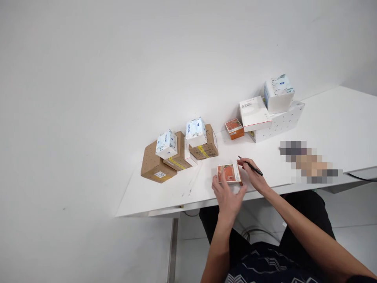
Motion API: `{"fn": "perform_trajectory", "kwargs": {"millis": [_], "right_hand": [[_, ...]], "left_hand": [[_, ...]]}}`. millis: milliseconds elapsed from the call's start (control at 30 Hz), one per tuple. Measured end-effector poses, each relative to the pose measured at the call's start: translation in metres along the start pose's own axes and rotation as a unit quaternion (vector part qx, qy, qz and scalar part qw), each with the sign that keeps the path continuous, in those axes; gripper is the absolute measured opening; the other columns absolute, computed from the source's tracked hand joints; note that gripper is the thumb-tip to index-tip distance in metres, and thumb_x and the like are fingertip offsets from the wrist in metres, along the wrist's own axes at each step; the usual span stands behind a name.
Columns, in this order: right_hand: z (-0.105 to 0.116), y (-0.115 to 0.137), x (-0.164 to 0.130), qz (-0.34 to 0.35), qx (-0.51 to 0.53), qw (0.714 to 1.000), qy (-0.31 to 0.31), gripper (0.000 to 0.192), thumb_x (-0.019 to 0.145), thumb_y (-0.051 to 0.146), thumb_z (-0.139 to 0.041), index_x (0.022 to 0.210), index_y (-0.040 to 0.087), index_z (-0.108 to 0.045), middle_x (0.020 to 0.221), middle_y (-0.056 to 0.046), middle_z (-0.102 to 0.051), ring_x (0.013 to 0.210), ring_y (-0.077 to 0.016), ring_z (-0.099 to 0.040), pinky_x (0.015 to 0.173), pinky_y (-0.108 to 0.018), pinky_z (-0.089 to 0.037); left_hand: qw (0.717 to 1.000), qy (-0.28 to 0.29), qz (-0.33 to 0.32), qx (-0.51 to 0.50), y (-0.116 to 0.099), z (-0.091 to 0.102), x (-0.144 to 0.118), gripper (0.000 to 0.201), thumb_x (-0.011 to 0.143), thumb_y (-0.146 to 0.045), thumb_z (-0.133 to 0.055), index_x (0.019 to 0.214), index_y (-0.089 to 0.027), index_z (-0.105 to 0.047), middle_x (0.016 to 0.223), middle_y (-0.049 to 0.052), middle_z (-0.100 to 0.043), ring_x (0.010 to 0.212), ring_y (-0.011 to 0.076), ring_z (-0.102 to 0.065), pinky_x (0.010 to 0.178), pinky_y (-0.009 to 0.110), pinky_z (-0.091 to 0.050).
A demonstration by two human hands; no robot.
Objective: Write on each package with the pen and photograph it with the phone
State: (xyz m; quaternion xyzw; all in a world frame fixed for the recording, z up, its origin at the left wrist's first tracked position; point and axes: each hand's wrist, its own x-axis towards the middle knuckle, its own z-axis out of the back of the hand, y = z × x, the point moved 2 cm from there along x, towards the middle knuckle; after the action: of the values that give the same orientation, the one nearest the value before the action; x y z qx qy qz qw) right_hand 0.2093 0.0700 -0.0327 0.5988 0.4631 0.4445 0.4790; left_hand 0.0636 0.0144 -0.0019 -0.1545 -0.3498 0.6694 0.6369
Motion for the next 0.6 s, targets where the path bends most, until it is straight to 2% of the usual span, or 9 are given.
{"fn": "perform_trajectory", "kwargs": {"millis": [100,233,300,367,433,500,567,600], "right_hand": [[-0.002,-0.003,-0.007,-0.004,-0.014,1.0,-0.009,0.032,0.089,0.05,-0.048,0.106,0.024,-0.055,0.117,-0.007,-0.063,0.114,-0.0217,-0.058,0.101,-0.044,-0.043],[0.008,0.0,-0.03,-0.012,-0.026,1.0,-0.01,0.032,0.089,0.05,-0.048,0.104,0.023,-0.056,0.101,-0.006,-0.066,0.099,-0.0213,-0.062,0.095,-0.043,-0.046],[0.011,0.004,-0.041,-0.014,-0.026,1.0,0.006,0.031,0.089,0.049,-0.049,0.102,0.022,-0.057,0.092,-0.005,-0.067,0.092,-0.0203,-0.063,0.09,-0.041,-0.048],[0.015,0.01,-0.047,-0.002,-0.036,0.999,-0.007,0.027,0.088,0.047,-0.053,0.094,0.022,-0.059,0.085,-0.003,-0.066,0.084,-0.0186,-0.062,0.081,-0.035,-0.048],[0.019,0.019,-0.046,0.017,-0.039,0.998,-0.051,0.024,0.087,0.044,-0.056,0.08,0.021,-0.058,0.071,0.0,-0.062,0.069,-0.0149,-0.057,0.069,-0.029,-0.046],[0.022,0.028,-0.041,0.023,-0.005,0.996,-0.088,0.026,0.088,0.042,-0.055,0.072,0.021,-0.054,0.055,0.004,-0.052,0.054,-0.0113,-0.048,0.057,-0.025,-0.039],[0.022,0.038,-0.033,0.012,0.047,0.995,-0.089,0.023,0.089,0.041,-0.053,0.078,0.021,-0.057,0.049,0.007,-0.045,0.046,-0.0097,-0.041,0.051,-0.024,-0.034],[0.021,0.043,-0.029,0.006,0.066,0.995,-0.079,0.022,0.09,0.041,-0.052,0.084,0.021,-0.06,0.05,0.007,-0.047,0.046,-0.0099,-0.043,0.051,-0.024,-0.034]], "left_hand": [[0.998,0.023,-0.047,-0.042,0.005,-0.011,0.001,0.086,0.069,-0.034,-0.073,0.143,-0.021,-0.033,0.149,0.019,-0.026,0.14,0.0372,-0.022,0.111,0.056,-0.027],[0.991,0.032,-0.118,-0.061,0.022,-0.012,0.017,0.072,0.069,-0.013,-0.062,0.137,-0.024,-0.044,0.155,0.01,-0.024,0.146,0.0357,-0.009,0.115,0.06,-0.019],[0.985,0.046,-0.154,-0.059,0.026,-0.012,0.02,0.07,0.07,-0.008,-0.056,0.136,-0.025,-0.045,0.154,0.008,-0.026,0.146,0.0326,-0.011,0.115,0.058,-0.022],[0.981,0.047,-0.18,-0.052,0.027,-0.012,0.017,0.071,0.071,-0.005,-0.051,0.139,-0.024,-0.04,0.153,0.009,-0.029,0.145,0.0295,-0.017,0.115,0.055,-0.026],[0.979,0.005,-0.196,-0.053,0.024,-0.012,0.011,0.067,0.073,-0.004,-0.049,0.137,-0.021,-0.04,0.147,0.012,-0.036,0.142,0.0287,-0.024,0.114,0.054,-0.03],[0.973,-0.072,-0.202,-0.078,0.02,-0.009,0.004,0.053,0.075,-0.004,-0.047,0.126,-0.019,-0.049,0.134,0.014,-0.047,0.133,0.0277,-0.038,0.108,0.053,-0.038],[0.963,-0.14,-0.202,-0.11,0.017,-0.007,-0.002,0.035,0.077,-0.004,-0.047,0.108,-0.019,-0.057,0.115,0.012,-0.054,0.118,0.0248,-0.05,0.099,0.048,-0.046],[0.958,-0.162,-0.202,-0.12,0.016,-0.007,-0.004,0.028,0.079,-0.004,-0.047,0.1,-0.019,-0.058,0.108,0.011,-0.055,0.112,0.0233,-0.052,0.095,0.046,-0.048]]}}
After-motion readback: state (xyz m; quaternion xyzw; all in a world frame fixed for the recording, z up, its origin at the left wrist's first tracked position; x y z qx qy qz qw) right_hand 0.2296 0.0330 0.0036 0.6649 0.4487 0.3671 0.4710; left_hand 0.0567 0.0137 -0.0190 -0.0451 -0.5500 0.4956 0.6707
